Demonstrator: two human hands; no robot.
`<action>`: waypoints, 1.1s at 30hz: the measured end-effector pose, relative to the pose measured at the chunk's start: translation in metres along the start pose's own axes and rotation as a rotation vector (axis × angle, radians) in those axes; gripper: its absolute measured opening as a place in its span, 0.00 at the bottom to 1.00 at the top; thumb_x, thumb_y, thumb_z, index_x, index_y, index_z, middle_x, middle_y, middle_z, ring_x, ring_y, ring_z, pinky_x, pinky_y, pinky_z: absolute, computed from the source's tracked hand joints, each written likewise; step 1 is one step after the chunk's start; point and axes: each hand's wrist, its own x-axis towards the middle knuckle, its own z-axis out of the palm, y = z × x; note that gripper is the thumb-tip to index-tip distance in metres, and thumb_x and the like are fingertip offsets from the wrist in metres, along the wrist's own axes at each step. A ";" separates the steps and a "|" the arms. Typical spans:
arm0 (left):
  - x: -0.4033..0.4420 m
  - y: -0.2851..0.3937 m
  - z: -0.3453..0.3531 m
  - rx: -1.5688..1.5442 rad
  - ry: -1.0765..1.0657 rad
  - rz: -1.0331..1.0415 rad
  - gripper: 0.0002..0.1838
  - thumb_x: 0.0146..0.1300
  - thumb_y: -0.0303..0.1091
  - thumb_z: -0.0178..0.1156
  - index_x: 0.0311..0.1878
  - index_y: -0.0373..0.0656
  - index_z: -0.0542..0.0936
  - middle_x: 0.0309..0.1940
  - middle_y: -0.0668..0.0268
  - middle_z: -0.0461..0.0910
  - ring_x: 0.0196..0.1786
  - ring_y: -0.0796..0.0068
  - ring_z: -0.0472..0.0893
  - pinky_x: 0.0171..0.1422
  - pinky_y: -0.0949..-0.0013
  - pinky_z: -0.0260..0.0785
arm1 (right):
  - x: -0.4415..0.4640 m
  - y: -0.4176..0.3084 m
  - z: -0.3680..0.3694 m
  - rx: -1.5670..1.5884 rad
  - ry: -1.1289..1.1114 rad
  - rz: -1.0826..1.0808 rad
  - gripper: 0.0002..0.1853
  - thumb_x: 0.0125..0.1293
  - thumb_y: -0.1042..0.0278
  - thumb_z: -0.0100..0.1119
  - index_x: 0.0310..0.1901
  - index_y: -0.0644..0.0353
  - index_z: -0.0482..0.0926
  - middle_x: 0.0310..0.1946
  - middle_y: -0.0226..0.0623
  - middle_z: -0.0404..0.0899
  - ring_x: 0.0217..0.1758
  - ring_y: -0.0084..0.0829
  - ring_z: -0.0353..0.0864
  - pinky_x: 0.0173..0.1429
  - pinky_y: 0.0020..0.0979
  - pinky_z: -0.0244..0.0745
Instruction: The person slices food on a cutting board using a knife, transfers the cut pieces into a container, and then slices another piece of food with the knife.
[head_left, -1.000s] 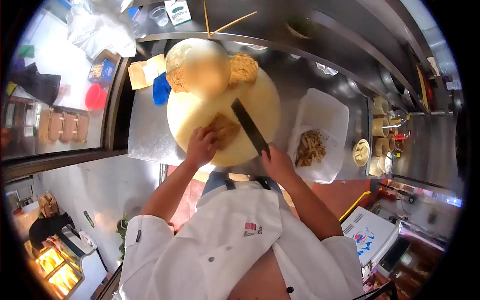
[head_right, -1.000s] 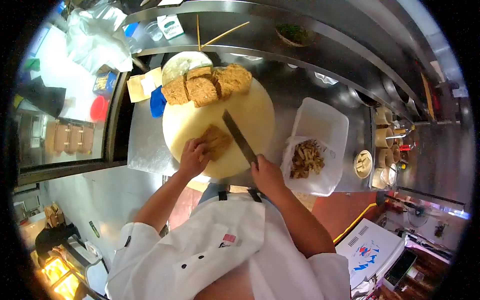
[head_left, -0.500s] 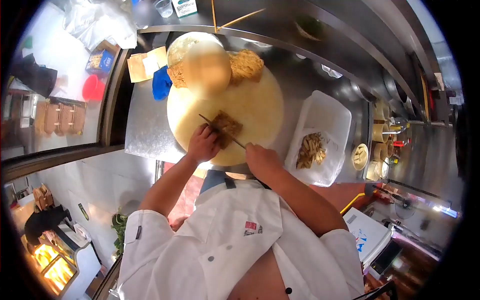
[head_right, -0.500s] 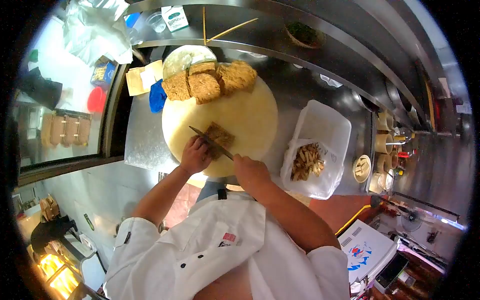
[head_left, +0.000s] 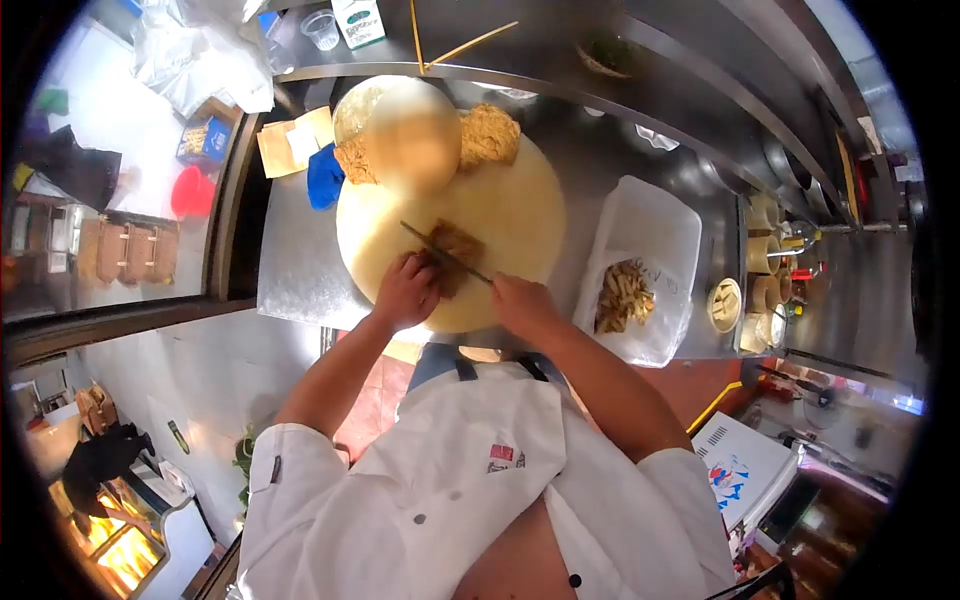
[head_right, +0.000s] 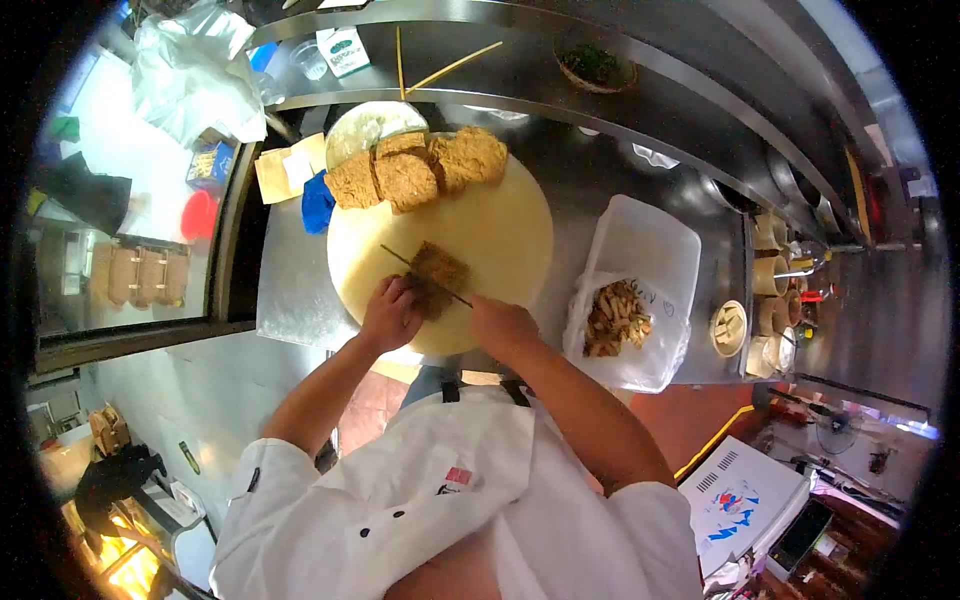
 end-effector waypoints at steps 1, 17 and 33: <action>-0.003 0.000 -0.008 0.002 -0.002 0.001 0.19 0.56 0.38 0.68 0.50 0.43 0.84 0.53 0.56 0.80 0.62 0.45 0.75 0.68 0.51 0.70 | -0.010 -0.004 -0.014 0.034 -0.045 0.072 0.08 0.73 0.64 0.54 0.45 0.60 0.77 0.36 0.51 0.85 0.41 0.57 0.86 0.45 0.55 0.80; 0.097 -0.016 -0.035 0.222 -0.742 0.335 0.62 0.42 0.44 0.79 0.83 0.48 0.57 0.81 0.52 0.59 0.84 0.46 0.55 0.89 0.43 0.42 | -0.112 0.018 -0.004 0.215 0.093 0.399 0.14 0.76 0.58 0.56 0.44 0.63 0.77 0.34 0.58 0.84 0.42 0.64 0.83 0.48 0.58 0.77; -0.006 0.041 0.007 -0.055 -0.061 -0.393 0.58 0.47 0.49 0.82 0.78 0.38 0.62 0.78 0.42 0.58 0.78 0.36 0.60 0.82 0.43 0.55 | -0.079 0.003 -0.022 0.225 0.060 0.375 0.14 0.77 0.58 0.52 0.44 0.63 0.74 0.37 0.58 0.84 0.42 0.65 0.83 0.49 0.60 0.76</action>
